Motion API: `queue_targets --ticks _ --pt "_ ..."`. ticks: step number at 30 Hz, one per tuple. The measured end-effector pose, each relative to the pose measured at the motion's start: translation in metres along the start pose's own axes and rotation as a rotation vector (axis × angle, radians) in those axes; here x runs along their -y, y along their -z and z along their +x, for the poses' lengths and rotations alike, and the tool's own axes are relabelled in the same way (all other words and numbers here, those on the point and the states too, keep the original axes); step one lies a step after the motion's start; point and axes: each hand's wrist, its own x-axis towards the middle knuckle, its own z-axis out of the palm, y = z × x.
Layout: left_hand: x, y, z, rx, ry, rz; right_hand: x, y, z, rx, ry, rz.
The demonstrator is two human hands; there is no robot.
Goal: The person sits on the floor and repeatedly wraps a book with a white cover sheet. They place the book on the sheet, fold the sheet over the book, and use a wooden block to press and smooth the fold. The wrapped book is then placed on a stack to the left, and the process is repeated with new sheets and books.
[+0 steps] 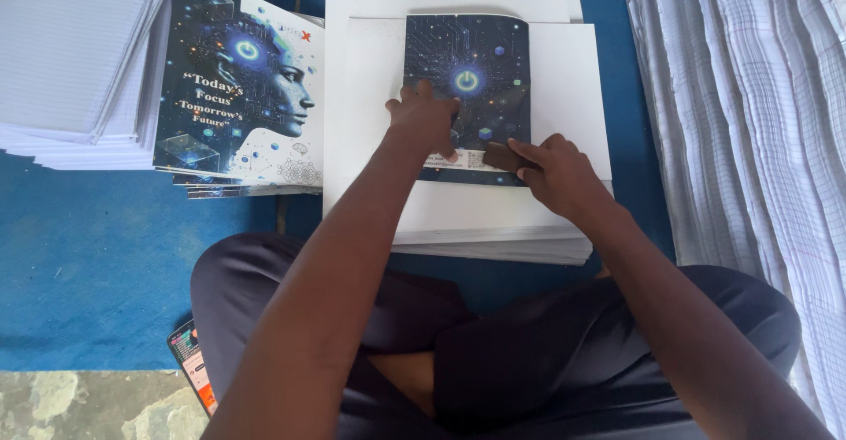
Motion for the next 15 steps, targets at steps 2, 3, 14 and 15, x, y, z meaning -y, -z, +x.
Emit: queue_targets --ticks 2,3,14,15 --pt "0.001 -0.002 0.001 -0.021 -0.01 0.02 -0.005 -0.001 0.004 -0.026 0.026 -0.009" --pt "0.001 -0.002 0.001 -0.031 -0.015 0.03 -0.007 -0.002 0.007 -0.039 0.039 -0.014" --pt "0.001 -0.001 0.003 -0.004 -0.03 0.068 -0.021 -0.005 0.047 -0.18 0.032 -0.067" --pt "0.001 -0.001 0.003 0.003 -0.029 0.076 -0.021 -0.005 0.051 -0.176 0.018 -0.07"
